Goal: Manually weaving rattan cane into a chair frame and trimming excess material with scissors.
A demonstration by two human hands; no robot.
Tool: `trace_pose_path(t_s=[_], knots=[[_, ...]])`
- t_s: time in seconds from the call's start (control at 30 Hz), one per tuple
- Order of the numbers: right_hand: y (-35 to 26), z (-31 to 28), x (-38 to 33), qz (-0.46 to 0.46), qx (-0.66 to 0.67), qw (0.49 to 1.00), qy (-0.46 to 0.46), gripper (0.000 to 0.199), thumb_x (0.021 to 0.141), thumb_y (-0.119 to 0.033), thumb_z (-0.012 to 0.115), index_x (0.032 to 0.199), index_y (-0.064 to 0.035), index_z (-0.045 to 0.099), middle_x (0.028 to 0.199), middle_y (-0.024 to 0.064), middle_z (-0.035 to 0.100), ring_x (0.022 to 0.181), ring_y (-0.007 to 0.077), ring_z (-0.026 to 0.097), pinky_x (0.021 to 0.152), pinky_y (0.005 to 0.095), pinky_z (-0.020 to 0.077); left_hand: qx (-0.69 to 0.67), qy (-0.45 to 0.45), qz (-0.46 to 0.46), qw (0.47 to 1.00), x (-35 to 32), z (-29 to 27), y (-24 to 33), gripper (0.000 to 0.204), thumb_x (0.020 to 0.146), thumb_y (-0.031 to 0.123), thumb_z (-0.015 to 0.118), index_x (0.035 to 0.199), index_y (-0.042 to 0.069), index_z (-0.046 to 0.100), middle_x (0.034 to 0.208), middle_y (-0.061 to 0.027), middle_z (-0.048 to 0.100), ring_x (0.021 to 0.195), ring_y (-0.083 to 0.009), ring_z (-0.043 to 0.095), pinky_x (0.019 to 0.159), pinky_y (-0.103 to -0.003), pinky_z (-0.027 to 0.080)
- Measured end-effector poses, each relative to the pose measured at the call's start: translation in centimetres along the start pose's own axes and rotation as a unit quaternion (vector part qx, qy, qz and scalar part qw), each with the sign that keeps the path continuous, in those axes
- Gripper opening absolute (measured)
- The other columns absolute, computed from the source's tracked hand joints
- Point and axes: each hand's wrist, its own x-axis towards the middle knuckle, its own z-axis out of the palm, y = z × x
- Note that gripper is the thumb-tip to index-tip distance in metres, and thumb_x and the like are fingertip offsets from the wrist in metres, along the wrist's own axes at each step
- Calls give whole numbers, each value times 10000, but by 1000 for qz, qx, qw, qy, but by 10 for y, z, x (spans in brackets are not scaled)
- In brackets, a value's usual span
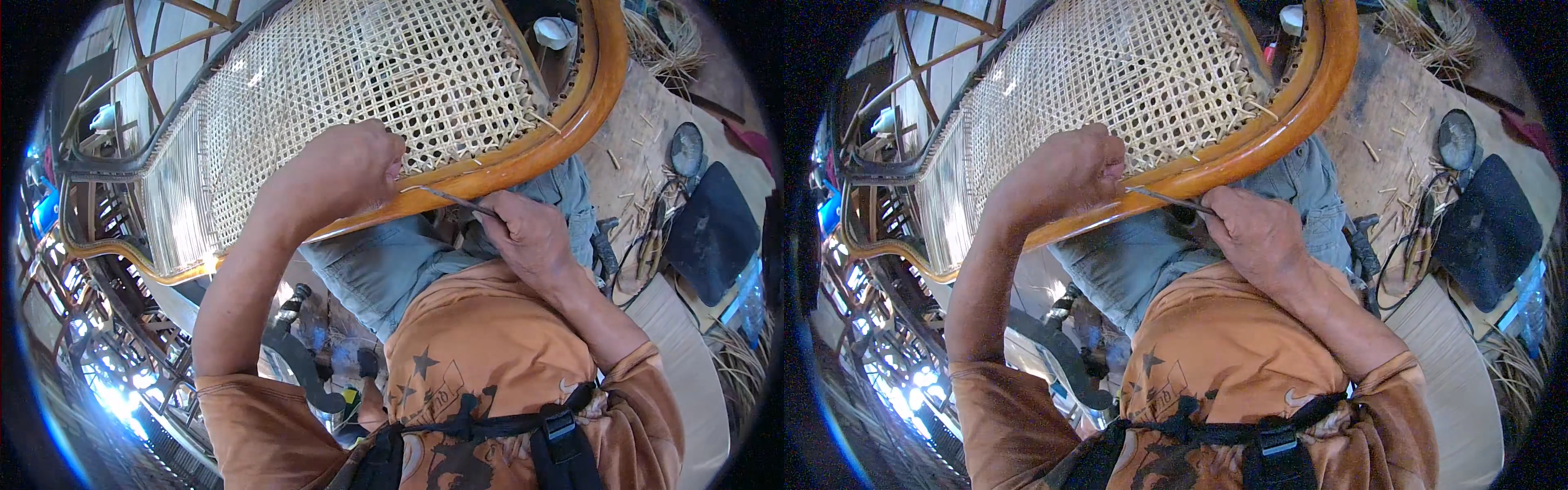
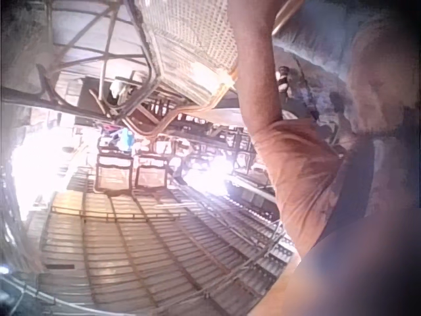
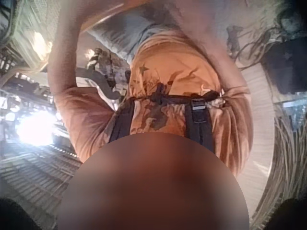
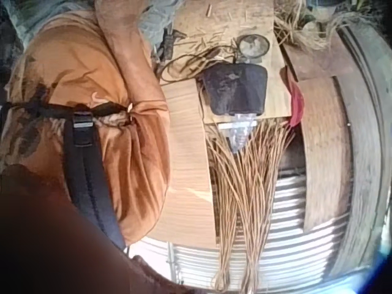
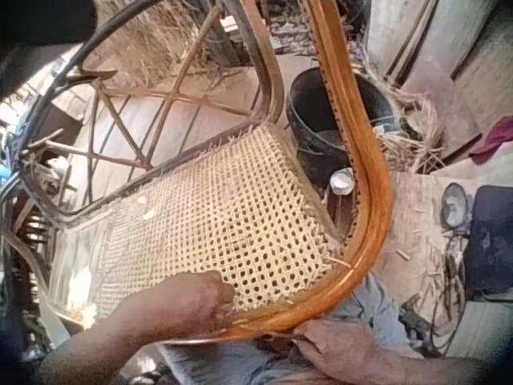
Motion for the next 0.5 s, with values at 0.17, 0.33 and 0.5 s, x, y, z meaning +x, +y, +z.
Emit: trace_pose_path(t_s=[0.17,0.33,0.5], knots=[[4,0,0,-15,31,999,-4,121,785,-113,642,882,-98,572,765,105,617,709,307,636,583,405,510,58,7,17,998,1,-1,4,157,820,170,569,785,18,572,786,-172,573,755,-362,591,678,-455,477],[9,-2,-2,-14,73,997,27,114,804,-131,641,897,-100,583,774,109,625,705,314,639,586,399,514,-76,118,-44,989,-19,16,7,113,862,129,582,847,17,577,730,-109,575,671,-257,585,623,-373,471],[9,-2,-1,-16,88,996,23,117,816,-146,640,902,-97,579,780,105,628,712,308,642,584,396,512,-255,35,-157,953,-26,11,15,79,890,104,584,868,31,563,677,-15,473,640,-91,450,577,-268,401]])
